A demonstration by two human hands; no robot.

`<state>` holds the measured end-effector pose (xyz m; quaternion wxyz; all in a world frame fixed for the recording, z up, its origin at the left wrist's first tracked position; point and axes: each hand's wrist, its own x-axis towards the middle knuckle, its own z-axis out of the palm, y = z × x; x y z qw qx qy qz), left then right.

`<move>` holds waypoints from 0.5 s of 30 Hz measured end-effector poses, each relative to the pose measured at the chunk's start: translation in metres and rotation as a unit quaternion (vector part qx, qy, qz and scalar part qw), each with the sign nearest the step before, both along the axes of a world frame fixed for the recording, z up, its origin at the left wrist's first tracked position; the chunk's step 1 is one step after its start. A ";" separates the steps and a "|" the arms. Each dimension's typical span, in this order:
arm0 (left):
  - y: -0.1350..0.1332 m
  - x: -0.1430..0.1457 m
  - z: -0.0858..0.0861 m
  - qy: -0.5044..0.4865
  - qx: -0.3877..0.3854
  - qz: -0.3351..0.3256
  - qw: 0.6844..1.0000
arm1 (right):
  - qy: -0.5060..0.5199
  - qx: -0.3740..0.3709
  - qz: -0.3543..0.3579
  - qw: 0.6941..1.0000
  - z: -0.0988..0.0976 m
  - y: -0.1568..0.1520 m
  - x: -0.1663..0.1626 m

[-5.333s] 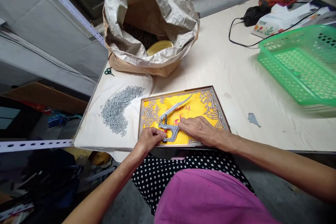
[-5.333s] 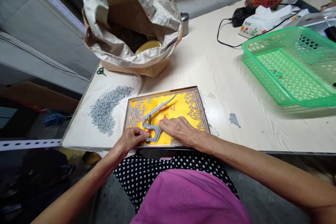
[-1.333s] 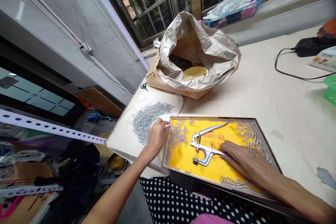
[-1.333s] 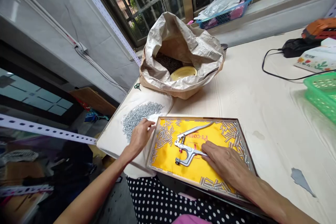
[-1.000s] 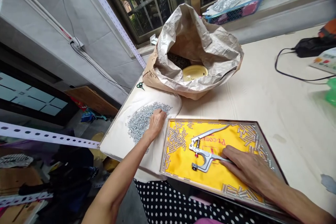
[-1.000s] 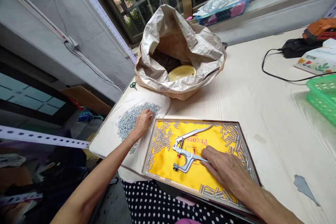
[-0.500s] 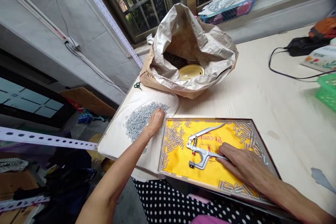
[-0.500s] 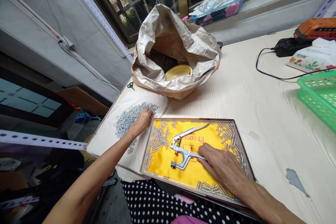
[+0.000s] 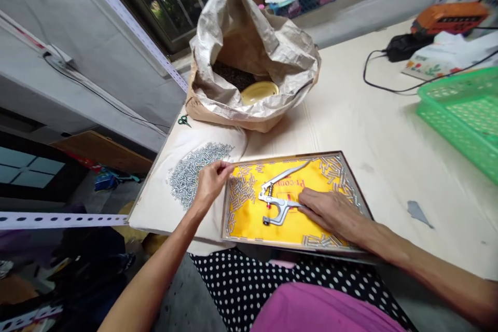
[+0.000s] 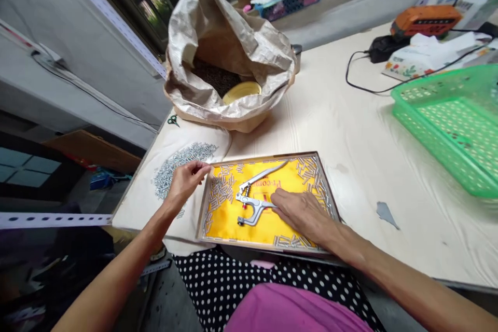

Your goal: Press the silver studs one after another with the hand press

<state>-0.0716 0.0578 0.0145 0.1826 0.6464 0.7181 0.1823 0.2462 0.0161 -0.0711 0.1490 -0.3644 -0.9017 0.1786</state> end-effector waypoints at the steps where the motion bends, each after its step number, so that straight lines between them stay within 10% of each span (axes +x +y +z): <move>1: -0.015 0.011 -0.002 -0.046 -0.011 -0.008 0.999 | -0.006 0.002 0.005 1.000 0.001 0.001 0.000; 7: -0.079 0.053 -0.034 -0.013 -0.032 -0.111 0.993 | -0.022 0.006 0.008 1.000 0.007 0.002 0.000; 15: -0.081 0.050 -0.041 -0.007 -0.035 -0.107 0.994 | -0.055 -0.013 -0.006 0.998 0.013 0.003 -0.002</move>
